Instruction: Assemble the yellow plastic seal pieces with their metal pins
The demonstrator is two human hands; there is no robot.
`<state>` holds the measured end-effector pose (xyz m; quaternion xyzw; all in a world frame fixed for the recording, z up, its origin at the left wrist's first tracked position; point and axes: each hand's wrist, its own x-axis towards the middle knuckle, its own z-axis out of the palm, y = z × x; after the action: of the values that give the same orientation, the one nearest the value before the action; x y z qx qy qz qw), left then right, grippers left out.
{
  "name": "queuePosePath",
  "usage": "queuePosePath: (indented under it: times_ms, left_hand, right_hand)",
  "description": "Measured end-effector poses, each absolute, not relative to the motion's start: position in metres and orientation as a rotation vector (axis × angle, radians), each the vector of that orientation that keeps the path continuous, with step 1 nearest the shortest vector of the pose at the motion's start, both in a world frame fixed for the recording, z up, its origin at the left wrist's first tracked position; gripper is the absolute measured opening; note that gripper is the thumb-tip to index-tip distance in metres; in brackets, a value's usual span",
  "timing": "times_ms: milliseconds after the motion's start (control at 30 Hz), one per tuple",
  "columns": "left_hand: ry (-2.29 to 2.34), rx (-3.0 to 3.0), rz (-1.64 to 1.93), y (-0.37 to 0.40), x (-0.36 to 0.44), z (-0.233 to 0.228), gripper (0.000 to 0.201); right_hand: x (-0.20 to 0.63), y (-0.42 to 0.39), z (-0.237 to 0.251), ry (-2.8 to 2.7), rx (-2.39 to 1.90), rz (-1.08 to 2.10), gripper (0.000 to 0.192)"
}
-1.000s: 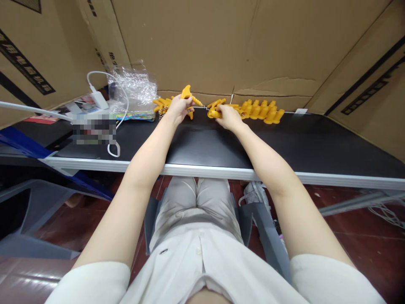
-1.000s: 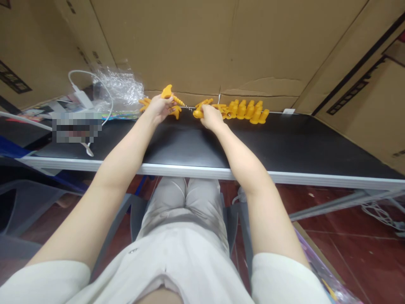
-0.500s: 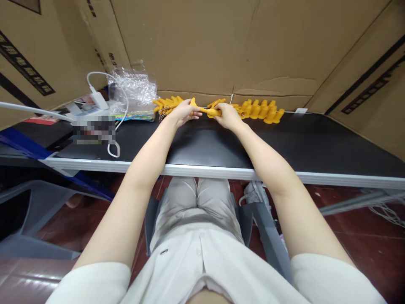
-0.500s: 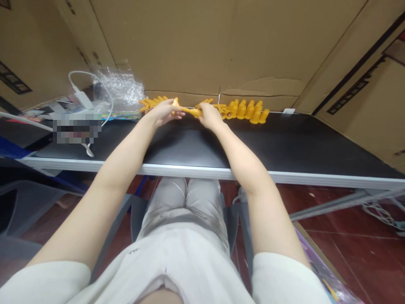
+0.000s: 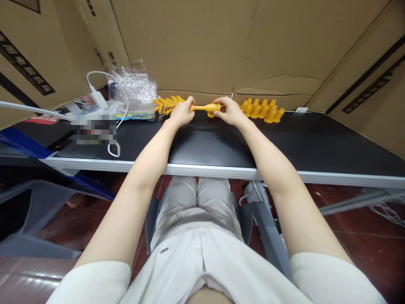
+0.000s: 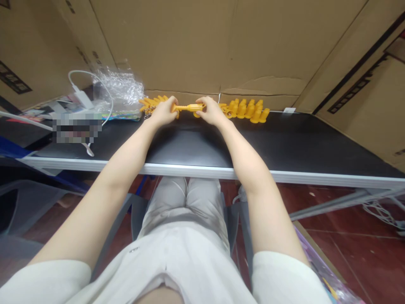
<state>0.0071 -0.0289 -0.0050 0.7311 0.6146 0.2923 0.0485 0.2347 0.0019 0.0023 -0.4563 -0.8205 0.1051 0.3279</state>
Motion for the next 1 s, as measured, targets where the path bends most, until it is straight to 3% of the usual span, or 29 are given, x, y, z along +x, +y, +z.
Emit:
queuePosePath:
  times_ms: [100, 267, 400, 800, 1000]
  left_hand:
    - [1.838, 2.201, 0.946, -0.023, 0.003, -0.008, 0.052]
    - [1.777, 2.172, 1.024, -0.02, -0.002, -0.009, 0.049]
    - [1.742, 2.187, 1.075, -0.021, -0.001, -0.007, 0.045]
    - [1.718, 2.118, 1.161, -0.025, 0.003, -0.004, 0.042]
    - [1.696, 2.094, 1.163, -0.02, 0.0, -0.003, 0.038]
  right_hand:
    - [0.238, 0.002, 0.006, -2.084, -1.179, 0.445, 0.054]
    - [0.242, -0.003, 0.014, -1.966, -1.151, 0.659, 0.034]
    - [0.239, -0.016, 0.021, -1.913, -1.211, 0.788, 0.055]
    - [0.233, -0.013, 0.02, -1.912, -1.261, 0.842, 0.071]
    - [0.233, -0.013, 0.017, -1.931, -1.166, 0.68, 0.063]
